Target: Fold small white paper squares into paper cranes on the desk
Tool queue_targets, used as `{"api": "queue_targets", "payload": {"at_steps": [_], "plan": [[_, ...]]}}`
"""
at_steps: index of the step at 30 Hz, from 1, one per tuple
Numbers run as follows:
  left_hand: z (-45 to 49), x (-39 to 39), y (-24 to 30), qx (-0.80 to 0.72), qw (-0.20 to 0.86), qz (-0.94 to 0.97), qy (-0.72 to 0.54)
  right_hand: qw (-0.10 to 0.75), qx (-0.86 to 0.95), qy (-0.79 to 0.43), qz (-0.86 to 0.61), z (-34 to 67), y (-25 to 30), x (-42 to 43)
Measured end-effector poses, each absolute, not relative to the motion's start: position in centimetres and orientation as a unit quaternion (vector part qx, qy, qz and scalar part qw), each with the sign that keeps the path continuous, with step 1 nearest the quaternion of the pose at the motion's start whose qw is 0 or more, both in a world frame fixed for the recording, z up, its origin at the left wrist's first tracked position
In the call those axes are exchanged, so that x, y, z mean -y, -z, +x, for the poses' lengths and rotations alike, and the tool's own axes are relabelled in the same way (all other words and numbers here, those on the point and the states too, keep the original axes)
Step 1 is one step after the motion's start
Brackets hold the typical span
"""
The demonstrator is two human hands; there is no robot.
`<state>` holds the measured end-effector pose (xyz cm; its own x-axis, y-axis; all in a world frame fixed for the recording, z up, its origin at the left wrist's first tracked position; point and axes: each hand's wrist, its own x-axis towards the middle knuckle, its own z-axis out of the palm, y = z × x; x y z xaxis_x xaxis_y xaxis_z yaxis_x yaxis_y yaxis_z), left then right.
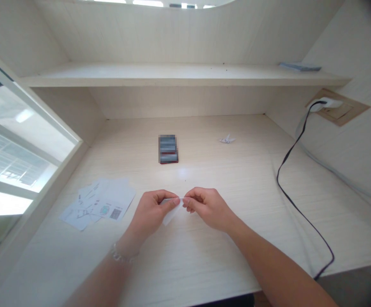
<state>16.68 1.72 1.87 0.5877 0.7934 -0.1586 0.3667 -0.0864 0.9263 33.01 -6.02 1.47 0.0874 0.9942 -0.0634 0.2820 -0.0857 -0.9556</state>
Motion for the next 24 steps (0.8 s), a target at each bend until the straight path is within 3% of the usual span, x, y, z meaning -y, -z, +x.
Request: {"api": "queue_targets", "payload": {"at_steps": [6,16,24], "plan": [[16.8,-1.6,-1.6,-0.394,0.535,0.724,-0.184,0.42,0.469,-0.529,-0.569,33.5,-0.8,5.6],[17.0,-1.4,-1.1,-0.401,0.586,0.679,-0.188,0.485,0.435,-0.511,-0.561,32.8,-0.9,5.4],[16.8,-1.7,-0.8,-0.406,0.612,0.651,-0.193,0.467,0.437,-0.514,-0.571,32.8,-0.5,5.4]]}}
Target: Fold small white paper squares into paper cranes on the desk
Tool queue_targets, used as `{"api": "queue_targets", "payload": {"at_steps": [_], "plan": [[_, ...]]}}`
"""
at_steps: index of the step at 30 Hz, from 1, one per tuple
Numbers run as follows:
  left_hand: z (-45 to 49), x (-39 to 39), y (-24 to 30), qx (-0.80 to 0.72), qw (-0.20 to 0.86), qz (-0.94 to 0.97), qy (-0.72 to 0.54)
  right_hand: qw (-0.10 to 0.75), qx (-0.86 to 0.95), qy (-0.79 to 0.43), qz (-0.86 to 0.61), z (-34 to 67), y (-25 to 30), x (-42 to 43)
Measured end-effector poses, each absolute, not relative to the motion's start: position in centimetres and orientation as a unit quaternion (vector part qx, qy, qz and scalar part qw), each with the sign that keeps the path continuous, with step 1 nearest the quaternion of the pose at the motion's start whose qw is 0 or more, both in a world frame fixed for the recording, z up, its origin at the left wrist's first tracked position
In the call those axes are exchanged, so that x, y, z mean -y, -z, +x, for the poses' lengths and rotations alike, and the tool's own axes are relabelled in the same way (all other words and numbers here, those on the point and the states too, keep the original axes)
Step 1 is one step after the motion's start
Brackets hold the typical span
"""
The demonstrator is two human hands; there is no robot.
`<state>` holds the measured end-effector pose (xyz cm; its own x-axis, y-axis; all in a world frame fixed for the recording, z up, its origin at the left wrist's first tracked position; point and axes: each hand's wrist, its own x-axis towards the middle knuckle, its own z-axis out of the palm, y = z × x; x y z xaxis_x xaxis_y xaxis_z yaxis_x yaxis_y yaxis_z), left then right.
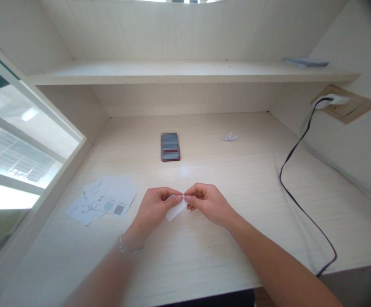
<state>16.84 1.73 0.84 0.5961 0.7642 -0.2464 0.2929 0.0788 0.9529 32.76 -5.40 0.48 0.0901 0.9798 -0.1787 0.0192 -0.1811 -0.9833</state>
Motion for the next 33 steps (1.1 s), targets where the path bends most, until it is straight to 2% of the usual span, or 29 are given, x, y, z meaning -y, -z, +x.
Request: {"api": "queue_targets", "payload": {"at_steps": [11,23,25,30,33], "plan": [[16.88,-1.86,-1.25,-0.428,0.613,0.636,-0.192,0.487,0.392,-0.543,-0.561,32.78,0.09,5.08],[16.68,-2.12,-1.02,-0.356,0.733,0.543,-0.201,0.499,0.349,-0.568,-0.554,32.99,-0.57,5.1],[16.71,-2.02,-1.1,-0.357,0.725,0.553,-0.202,0.503,0.345,-0.564,-0.557,33.02,-0.67,5.07],[16.85,-1.47,-1.02,-0.412,0.63,0.634,-0.178,0.507,0.342,-0.564,-0.555,32.95,-0.42,4.99],[16.9,-1.4,-0.95,-0.424,0.62,0.633,-0.186,0.501,0.349,-0.575,-0.544,32.88,-0.17,5.04]]}}
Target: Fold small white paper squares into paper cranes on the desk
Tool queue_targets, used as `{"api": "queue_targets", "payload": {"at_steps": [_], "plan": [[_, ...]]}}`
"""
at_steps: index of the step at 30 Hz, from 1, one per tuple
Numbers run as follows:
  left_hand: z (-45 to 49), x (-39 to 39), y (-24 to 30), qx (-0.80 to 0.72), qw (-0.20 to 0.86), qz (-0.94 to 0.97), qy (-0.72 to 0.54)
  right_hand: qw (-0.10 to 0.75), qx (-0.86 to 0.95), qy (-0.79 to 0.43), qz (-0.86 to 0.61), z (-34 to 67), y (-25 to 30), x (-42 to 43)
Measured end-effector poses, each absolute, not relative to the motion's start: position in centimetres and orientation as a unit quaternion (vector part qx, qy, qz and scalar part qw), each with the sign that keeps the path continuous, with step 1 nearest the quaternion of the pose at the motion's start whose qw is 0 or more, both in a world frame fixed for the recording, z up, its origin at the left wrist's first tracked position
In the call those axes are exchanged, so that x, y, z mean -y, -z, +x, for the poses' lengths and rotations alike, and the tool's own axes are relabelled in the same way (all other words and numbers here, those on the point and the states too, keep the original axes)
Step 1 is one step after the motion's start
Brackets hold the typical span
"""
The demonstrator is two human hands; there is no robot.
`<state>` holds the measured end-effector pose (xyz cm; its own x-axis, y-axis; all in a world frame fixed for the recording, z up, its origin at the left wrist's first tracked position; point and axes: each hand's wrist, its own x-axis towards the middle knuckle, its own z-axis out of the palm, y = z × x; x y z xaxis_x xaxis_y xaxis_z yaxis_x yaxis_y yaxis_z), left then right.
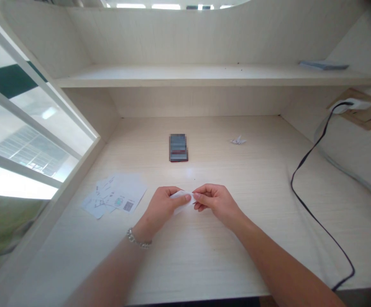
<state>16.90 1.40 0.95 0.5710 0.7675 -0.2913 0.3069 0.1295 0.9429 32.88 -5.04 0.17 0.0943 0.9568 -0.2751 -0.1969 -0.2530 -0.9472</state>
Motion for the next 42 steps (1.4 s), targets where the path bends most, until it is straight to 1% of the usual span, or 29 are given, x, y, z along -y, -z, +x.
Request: {"api": "queue_targets", "payload": {"at_steps": [5,11,18,26,33,38,42], "plan": [[16.6,-1.9,-1.0,-0.428,0.633,0.62,-0.179,0.484,0.36,-0.595,-0.531,33.4,-0.2,5.1],[16.0,-2.3,-1.1,-0.425,0.646,0.602,-0.197,0.509,0.383,-0.537,-0.554,34.7,-0.3,5.0],[16.2,-2.1,-1.7,-0.421,0.638,0.619,-0.178,0.458,0.435,-0.534,-0.562,33.7,-0.4,5.3],[16.3,-2.0,-1.9,-0.425,0.634,0.625,-0.166,0.436,0.416,-0.572,-0.557,33.9,-0.5,5.4],[16.3,-1.7,-1.7,-0.409,0.624,0.648,-0.151,0.421,0.459,-0.54,-0.567,33.0,-0.3,5.5],[16.5,-1.9,-1.7,-0.42,0.626,0.632,-0.181,0.426,0.437,-0.549,-0.571,33.0,-0.3,5.4],[16.7,-1.8,-1.6,-0.415,0.615,0.641,-0.197,0.416,0.454,-0.547,-0.567,33.1,-0.5,5.5]]}}
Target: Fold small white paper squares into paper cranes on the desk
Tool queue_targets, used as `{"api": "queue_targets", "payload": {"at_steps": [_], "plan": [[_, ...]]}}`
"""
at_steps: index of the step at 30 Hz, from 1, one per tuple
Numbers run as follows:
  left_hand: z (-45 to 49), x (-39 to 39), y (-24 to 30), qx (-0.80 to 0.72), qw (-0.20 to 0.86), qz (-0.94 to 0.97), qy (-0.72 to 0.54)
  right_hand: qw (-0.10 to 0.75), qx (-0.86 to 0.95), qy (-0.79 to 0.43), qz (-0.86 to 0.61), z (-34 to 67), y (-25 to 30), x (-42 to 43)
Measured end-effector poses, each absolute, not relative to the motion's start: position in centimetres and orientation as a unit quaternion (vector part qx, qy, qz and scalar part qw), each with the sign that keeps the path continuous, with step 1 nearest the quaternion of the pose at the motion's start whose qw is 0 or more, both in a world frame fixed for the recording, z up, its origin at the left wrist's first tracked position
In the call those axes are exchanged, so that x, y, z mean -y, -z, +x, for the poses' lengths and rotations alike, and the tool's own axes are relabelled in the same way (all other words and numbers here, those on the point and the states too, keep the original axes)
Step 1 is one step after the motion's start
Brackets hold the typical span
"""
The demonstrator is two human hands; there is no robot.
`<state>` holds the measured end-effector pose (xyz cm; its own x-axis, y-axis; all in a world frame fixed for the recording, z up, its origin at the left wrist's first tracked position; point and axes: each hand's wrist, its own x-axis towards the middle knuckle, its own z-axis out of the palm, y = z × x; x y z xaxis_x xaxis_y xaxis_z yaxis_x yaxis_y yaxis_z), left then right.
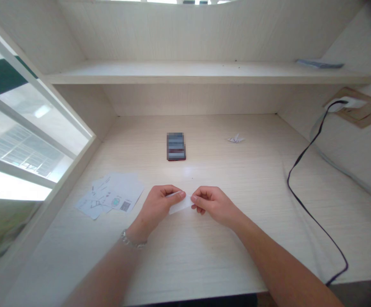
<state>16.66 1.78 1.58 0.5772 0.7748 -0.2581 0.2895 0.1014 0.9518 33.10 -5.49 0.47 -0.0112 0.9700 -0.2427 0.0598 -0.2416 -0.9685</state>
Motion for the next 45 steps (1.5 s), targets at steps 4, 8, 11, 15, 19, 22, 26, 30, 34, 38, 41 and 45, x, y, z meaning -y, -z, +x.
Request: {"api": "queue_targets", "payload": {"at_steps": [4,8,11,15,19,22,26,30,34,38,41,45], "plan": [[16.8,-1.6,-1.4,-0.402,0.629,0.64,-0.183,0.42,0.463,-0.528,-0.574,32.9,-0.3,5.5],[17.0,-1.7,-1.2,-0.394,0.667,0.606,-0.18,0.433,0.455,-0.528,-0.571,32.8,-0.1,5.3],[17.1,-1.7,-1.2,-0.402,0.662,0.601,-0.198,0.445,0.448,-0.524,-0.571,32.9,-0.1,5.2],[17.0,-1.8,-1.4,-0.41,0.613,0.643,-0.204,0.454,0.449,-0.511,-0.575,33.0,-0.3,5.3],[16.9,-1.8,-1.4,-0.416,0.558,0.684,-0.22,0.448,0.455,-0.511,-0.576,33.0,-0.3,5.3],[17.0,-1.8,-1.3,-0.412,0.541,0.701,-0.215,0.437,0.463,-0.515,-0.574,32.9,-0.2,5.3],[17.2,-1.7,-1.2,-0.397,0.524,0.725,-0.204,0.42,0.469,-0.506,-0.59,32.8,-0.1,5.3],[17.5,-1.4,-1.0,-0.385,0.531,0.731,-0.189,0.408,0.494,-0.481,-0.599,32.9,0.2,5.1],[17.6,-1.3,-1.1,-0.389,0.551,0.716,-0.182,0.414,0.481,-0.488,-0.599,33.1,0.6,4.9],[17.6,-1.2,-1.4,-0.394,0.569,0.696,-0.191,0.42,0.467,-0.51,-0.587,33.1,0.8,4.9],[17.6,-1.3,-1.3,-0.393,0.585,0.684,-0.189,0.43,0.453,-0.524,-0.579,33.0,0.6,5.0],[16.9,-2.1,-0.8,-0.421,0.592,0.652,-0.219,0.449,0.431,-0.553,-0.554,33.1,-0.1,5.2]]}}
